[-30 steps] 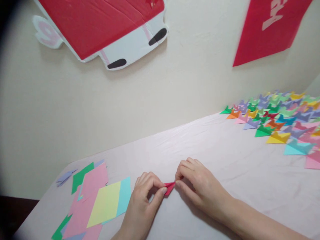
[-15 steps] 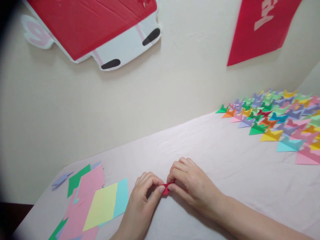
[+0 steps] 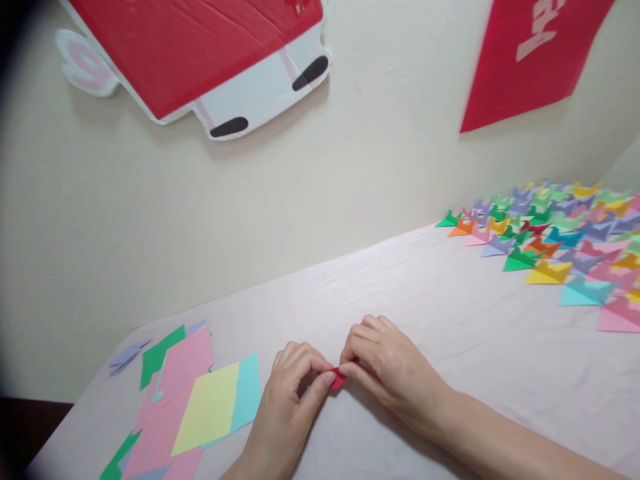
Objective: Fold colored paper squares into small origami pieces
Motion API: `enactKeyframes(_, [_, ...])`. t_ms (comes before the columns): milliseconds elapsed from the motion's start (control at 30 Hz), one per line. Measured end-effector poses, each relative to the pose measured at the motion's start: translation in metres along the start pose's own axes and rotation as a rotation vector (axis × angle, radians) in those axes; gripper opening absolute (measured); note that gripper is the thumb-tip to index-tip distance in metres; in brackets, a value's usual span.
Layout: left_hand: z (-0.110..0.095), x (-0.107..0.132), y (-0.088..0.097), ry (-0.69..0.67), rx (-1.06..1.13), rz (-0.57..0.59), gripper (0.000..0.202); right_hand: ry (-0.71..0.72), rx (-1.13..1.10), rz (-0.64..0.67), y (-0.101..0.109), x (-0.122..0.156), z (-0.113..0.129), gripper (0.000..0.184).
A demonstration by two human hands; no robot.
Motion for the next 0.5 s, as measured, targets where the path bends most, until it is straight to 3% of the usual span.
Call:
enactKeyframes(100, [0.003,0.001,0.005,0.024,0.018,-0.056,0.02,-0.058,-0.071,-0.046,0.009,-0.001,-0.006,0.022])
enactKeyframes(200, [0.01,0.004,0.011,0.105,0.086,-0.159,0.023,-0.217,-0.199,-0.116,0.019,-0.001,-0.021,0.023])
enactKeyframes(367, [0.015,0.007,0.008,0.165,0.249,-0.247,0.023,-0.31,-0.369,0.062,-0.001,-0.002,-0.016,0.015])
enactKeyframes(500, [0.014,0.007,0.005,0.183,0.296,-0.253,0.023,-0.368,-0.483,0.114,-0.011,-0.007,-0.004,0.018])
Point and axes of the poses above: each hand's wrist, its own x-axis away from the middle knuckle, its own y-axis out of the back of the hand, z = x × y, the point moved 7 cm from there along -x, towards the middle knuckle, and after that the axes turned 15 degrees about -y, right-handed, at the moved point
